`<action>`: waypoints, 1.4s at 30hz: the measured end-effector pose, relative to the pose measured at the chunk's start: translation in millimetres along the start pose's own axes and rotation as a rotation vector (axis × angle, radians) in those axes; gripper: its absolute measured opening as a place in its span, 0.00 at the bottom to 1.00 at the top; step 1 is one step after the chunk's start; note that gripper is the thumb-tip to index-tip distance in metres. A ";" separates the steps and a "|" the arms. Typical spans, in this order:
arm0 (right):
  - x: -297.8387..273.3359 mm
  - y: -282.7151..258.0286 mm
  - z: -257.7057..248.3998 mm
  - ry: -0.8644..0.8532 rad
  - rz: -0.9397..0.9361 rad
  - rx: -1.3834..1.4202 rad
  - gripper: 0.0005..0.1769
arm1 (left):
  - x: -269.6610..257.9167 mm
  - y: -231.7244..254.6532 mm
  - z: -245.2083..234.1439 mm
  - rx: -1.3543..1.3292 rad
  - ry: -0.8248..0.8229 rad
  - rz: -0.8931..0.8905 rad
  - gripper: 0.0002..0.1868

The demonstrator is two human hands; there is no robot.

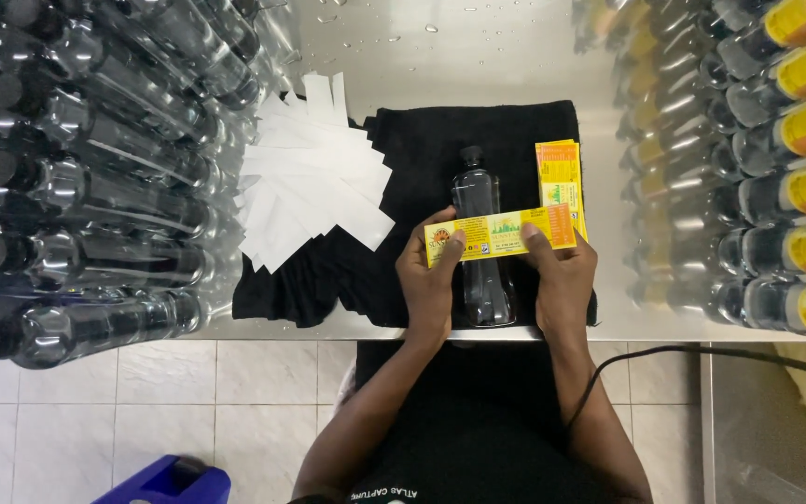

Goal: The person picks up a clear plastic bottle from a shelf and wipes it with a white paper towel. They then take a yellow label, wrap it around the bottle, and smooth it down. The labeled bottle is placed back on the shelf, and the process is repeated with another bottle.

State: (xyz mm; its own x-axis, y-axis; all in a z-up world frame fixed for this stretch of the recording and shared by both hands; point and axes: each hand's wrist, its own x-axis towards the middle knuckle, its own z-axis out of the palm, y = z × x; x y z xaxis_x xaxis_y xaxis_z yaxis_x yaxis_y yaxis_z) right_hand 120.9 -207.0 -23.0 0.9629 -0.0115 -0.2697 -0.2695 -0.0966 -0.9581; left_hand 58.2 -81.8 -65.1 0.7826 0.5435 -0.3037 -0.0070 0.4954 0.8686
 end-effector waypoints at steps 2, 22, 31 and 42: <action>-1.5 -5.7 1.6 0.014 0.032 -0.006 0.21 | 0.6 3.7 1.3 0.010 0.000 0.006 0.24; -0.1 -13.2 5.1 -0.003 0.019 -0.063 0.25 | 12.4 3.1 -2.8 0.052 -0.011 -0.036 0.23; 6.9 0.8 1.1 -0.005 0.026 -0.097 0.25 | 12.6 8.4 -0.2 0.058 -0.001 -0.048 0.21; 6.0 -3.6 2.3 -0.007 0.008 -0.106 0.23 | 10.9 14.0 1.0 0.056 0.003 -0.048 0.19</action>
State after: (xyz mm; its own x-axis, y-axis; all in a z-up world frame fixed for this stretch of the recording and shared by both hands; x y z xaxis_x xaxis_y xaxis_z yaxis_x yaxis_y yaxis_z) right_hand 127.6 -204.4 -21.4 0.9604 -0.0058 -0.2785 -0.2740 -0.2008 -0.9405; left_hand 67.2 -69.7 -55.8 0.7795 0.5219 -0.3464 0.0650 0.4826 0.8734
